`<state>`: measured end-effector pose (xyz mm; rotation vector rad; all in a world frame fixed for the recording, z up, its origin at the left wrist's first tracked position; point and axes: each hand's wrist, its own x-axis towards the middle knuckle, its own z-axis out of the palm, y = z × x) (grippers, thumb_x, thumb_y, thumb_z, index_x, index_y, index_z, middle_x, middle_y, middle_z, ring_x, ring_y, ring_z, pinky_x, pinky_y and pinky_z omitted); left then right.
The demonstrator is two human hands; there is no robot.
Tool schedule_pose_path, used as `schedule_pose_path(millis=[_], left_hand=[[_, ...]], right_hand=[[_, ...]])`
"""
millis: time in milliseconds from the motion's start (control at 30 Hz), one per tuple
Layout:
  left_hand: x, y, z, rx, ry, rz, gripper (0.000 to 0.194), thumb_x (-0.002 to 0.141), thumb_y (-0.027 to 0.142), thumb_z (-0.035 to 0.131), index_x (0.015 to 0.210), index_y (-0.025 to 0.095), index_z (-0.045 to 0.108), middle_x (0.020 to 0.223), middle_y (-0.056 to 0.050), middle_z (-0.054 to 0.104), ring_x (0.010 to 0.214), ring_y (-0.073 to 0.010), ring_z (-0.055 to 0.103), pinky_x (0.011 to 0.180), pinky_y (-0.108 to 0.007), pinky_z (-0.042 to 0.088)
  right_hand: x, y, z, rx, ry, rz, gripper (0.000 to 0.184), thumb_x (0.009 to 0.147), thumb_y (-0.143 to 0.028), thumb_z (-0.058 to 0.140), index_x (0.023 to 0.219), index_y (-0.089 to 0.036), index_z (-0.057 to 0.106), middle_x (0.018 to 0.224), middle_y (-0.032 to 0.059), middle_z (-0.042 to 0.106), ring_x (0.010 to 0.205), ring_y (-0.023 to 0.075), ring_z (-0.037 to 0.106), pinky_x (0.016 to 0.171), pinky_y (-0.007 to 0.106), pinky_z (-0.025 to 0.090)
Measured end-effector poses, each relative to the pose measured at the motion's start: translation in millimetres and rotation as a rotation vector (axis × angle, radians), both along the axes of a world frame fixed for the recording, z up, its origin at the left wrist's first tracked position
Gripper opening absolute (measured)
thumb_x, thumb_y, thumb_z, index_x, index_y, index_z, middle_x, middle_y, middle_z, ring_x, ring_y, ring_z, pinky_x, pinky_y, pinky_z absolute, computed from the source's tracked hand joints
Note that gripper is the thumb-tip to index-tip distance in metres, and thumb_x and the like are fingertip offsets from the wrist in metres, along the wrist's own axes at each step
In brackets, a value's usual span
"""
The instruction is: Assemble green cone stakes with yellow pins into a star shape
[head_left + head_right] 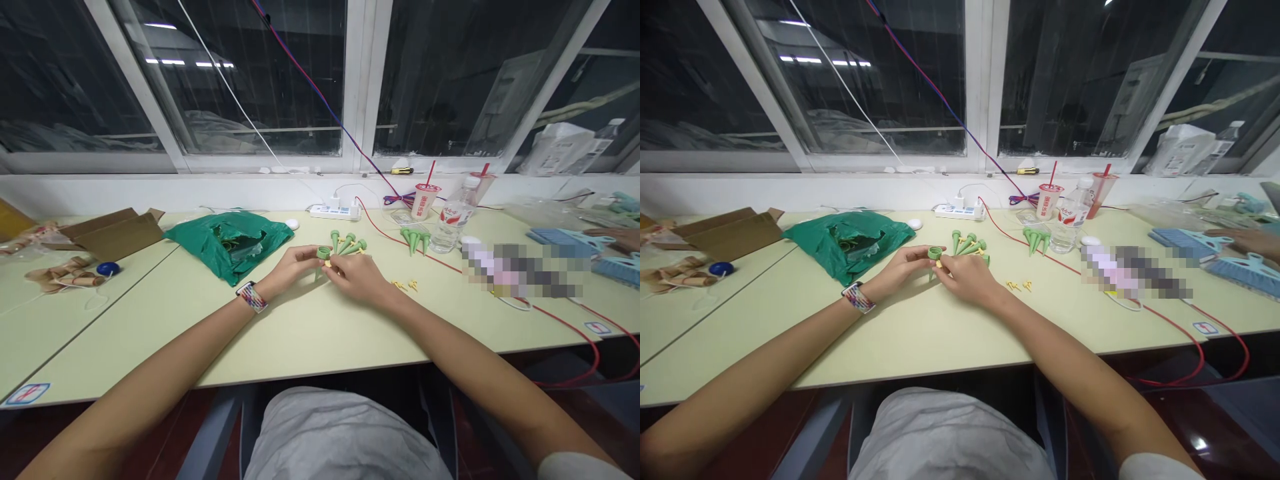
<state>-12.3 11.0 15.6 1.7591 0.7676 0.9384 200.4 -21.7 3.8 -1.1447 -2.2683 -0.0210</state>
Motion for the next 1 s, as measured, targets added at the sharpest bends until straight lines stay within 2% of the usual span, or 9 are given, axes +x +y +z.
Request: schedule_pose_path(millis=[67, 167, 267, 400, 567, 700, 833, 900, 1000], left_hand=[[0.4, -2.4, 3.4, 0.052, 0.038, 0.005, 0.026, 0.088, 0.031, 0.075, 0.109, 0.018, 0.082, 0.107, -0.01, 0.079, 0.105, -0.0266, 0.069, 0.096, -0.038, 0.052], [0.1, -3.3, 5.1, 0.105, 0.08, 0.036, 0.032, 0.088, 0.028, 0.072, 0.119, 0.02, 0.078, 0.106, -0.008, 0.078, 0.099, -0.0252, 0.069, 0.092, -0.037, 0.052], [-2.3, -0.9, 3.1, 0.204, 0.132, 0.064, 0.031, 0.087, 0.024, 0.071, 0.118, 0.021, 0.076, 0.11, -0.007, 0.076, 0.104, -0.0249, 0.068, 0.097, -0.036, 0.05], [-6.7, 3.9, -0.4, 0.357, 0.276, 0.048, 0.023, 0.085, 0.019, 0.067, 0.105, 0.023, 0.079, 0.113, -0.007, 0.076, 0.111, -0.0279, 0.066, 0.106, -0.039, 0.046], [-10.7, 11.4, -7.0, 0.465, 0.449, 0.003, 0.03, 0.083, 0.016, 0.061, 0.101, 0.028, 0.083, 0.107, -0.007, 0.078, 0.12, -0.033, 0.059, 0.116, -0.047, 0.036], [-12.1, 14.8, -11.9, 0.527, 0.519, -0.025, 0.033, 0.084, 0.016, 0.059, 0.1, 0.03, 0.084, 0.116, -0.006, 0.076, 0.135, -0.0357, 0.05, 0.123, -0.052, 0.024], [-8.8, 9.2, -9.4, 0.607, 0.535, 0.091, 0.029, 0.091, 0.021, 0.053, 0.106, 0.024, 0.078, 0.114, -0.009, 0.073, 0.117, -0.0308, 0.058, 0.109, -0.047, 0.04], [-5.5, 3.9, -6.5, 0.643, 0.615, 0.188, 0.024, 0.096, 0.031, 0.054, 0.103, 0.021, 0.074, 0.103, -0.009, 0.071, 0.102, -0.0285, 0.062, 0.096, -0.043, 0.046], [-0.6, -2.7, -4.0, 0.694, 0.781, 0.267, 0.032, 0.095, 0.05, 0.063, 0.101, 0.019, 0.07, 0.092, -0.007, 0.069, 0.087, -0.0269, 0.064, 0.083, -0.04, 0.046]], right_hand=[[-1.3, -0.5, -2.2, 0.011, -0.018, 0.02, 0.028, 0.107, -0.036, 0.056, 0.087, -0.019, 0.066, 0.078, 0.0048, 0.073, 0.066, 0.0169, 0.059, 0.063, 0.029, 0.026], [-3.6, -1.1, -6.6, 0.036, -0.057, 0.091, 0.029, 0.106, -0.034, 0.057, 0.082, -0.02, 0.064, 0.078, 0.0046, 0.073, 0.068, 0.0168, 0.061, 0.064, 0.029, 0.026], [-3.8, -0.6, -7.8, 0.083, -0.052, 0.132, 0.032, 0.106, -0.032, 0.054, 0.077, -0.02, 0.061, 0.075, 0.004, 0.071, 0.067, 0.0158, 0.059, 0.063, 0.029, 0.025], [6.2, 7.6, -0.1, 0.15, 0.133, 0.03, 0.043, 0.108, -0.035, 0.044, 0.068, -0.021, 0.053, 0.064, 0.003, 0.062, 0.059, 0.0148, 0.051, 0.061, 0.03, 0.028], [25.8, 25.0, 8.5, 0.191, 0.402, -0.143, 0.049, 0.11, -0.043, 0.036, 0.065, -0.024, 0.042, 0.058, 0.0006, 0.05, 0.056, 0.0154, 0.044, 0.06, 0.031, 0.031], [28.8, 30.7, 5.9, 0.17, 0.461, -0.152, 0.047, 0.11, -0.044, 0.037, 0.068, -0.024, 0.04, 0.058, -0.0007, 0.048, 0.056, 0.015, 0.044, 0.06, 0.03, 0.031], [26.2, 31.0, 3.1, 0.159, 0.48, -0.115, 0.046, 0.109, -0.043, 0.039, 0.068, -0.024, 0.04, 0.058, -0.0015, 0.048, 0.055, 0.014, 0.045, 0.06, 0.03, 0.031], [26.0, 31.3, 2.9, 0.173, 0.504, -0.11, 0.045, 0.108, -0.042, 0.041, 0.067, -0.023, 0.039, 0.057, -0.0023, 0.046, 0.055, 0.0136, 0.043, 0.06, 0.03, 0.029], [26.6, 32.0, 2.7, 0.189, 0.506, -0.115, 0.045, 0.108, -0.042, 0.042, 0.067, -0.023, 0.038, 0.057, -0.0028, 0.044, 0.054, 0.0135, 0.041, 0.059, 0.03, 0.028]])
